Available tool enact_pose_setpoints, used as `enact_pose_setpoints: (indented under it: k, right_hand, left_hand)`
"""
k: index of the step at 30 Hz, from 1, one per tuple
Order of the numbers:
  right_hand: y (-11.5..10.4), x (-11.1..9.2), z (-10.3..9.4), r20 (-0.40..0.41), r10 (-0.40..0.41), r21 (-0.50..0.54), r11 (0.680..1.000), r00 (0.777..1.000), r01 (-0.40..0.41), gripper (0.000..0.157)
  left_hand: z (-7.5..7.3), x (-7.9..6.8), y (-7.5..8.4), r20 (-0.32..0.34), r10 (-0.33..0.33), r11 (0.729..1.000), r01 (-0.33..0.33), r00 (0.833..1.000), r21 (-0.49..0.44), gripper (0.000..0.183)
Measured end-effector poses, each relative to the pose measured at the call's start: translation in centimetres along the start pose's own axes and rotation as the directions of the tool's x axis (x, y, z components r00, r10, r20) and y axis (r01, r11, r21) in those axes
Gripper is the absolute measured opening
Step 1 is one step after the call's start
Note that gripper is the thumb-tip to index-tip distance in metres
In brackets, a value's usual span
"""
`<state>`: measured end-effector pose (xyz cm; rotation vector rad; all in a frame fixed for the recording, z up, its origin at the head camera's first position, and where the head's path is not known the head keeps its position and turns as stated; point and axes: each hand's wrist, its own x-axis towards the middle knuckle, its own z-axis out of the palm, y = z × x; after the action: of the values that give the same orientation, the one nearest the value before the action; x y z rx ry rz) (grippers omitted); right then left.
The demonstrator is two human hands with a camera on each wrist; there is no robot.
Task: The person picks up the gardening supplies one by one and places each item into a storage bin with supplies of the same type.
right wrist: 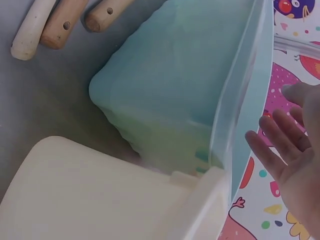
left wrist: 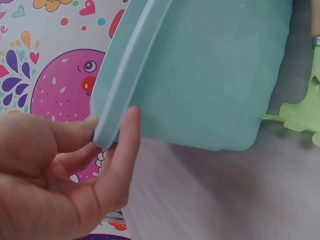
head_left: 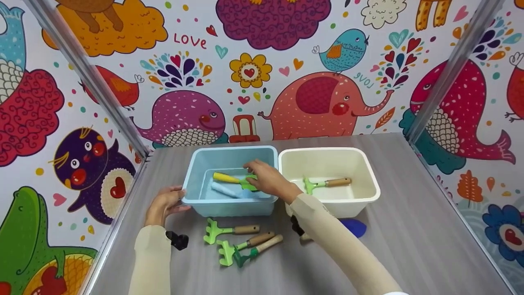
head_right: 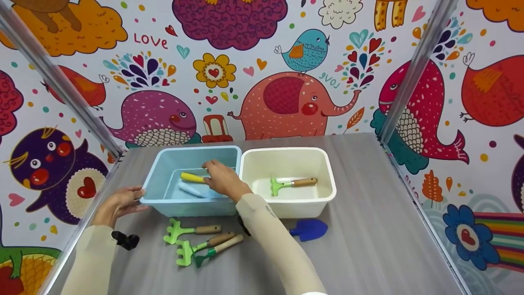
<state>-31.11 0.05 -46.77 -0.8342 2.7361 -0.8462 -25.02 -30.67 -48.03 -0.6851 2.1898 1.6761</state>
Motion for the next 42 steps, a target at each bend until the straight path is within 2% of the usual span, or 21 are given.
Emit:
enact_pose_setpoints:
  k: [6,12,16,21,28,36,42]
  right_hand:
    - [0.6,-0.8,0.0,-0.157,-0.055,0.041,0.997,0.986,0.062,0.031]
    - [0.9,-1.7,-0.2,-0.325,-0.074,-0.008,0.997,0.943,0.075,0.023]
    - [0.8,-2.3,-0.6,-0.395,-0.097,-0.020,0.995,0.914,0.097,0.022]
    - [0.6,-3.2,-1.1,-0.435,-0.144,-0.026,0.989,0.889,0.148,0.022]
    - [0.0,-4.7,-2.1,-0.468,-0.141,0.038,0.983,0.873,0.179,0.021]
    - [-0.4,-6.5,-2.5,-0.479,-0.120,0.103,0.976,0.869,0.192,0.023]
    - [-0.6,-7.7,-2.4,-0.459,-0.132,0.129,0.969,0.879,0.213,0.024]
  left_hand:
    - [0.0,0.1,-0.1,-0.003,-0.001,1.000,0.001,1.000,0.001,0.053]
    - [0.0,0.1,0.0,-0.005,-0.009,1.000,0.009,1.000,0.002,0.052]
    - [0.0,0.1,0.0,-0.015,-0.007,1.000,0.007,1.000,-0.006,0.051]
    - [-0.1,-0.1,-0.1,-0.010,-0.003,1.000,0.003,1.000,-0.001,0.054]
    - [-0.2,-0.1,0.0,-0.015,-0.016,1.000,0.016,1.000,-0.001,0.053]
    - [-0.2,-0.2,0.0,-0.017,-0.020,1.000,0.019,1.000,-0.012,0.053]
    - [-0.1,-0.3,0.1,-0.018,-0.022,1.000,0.022,1.000,-0.005,0.053]
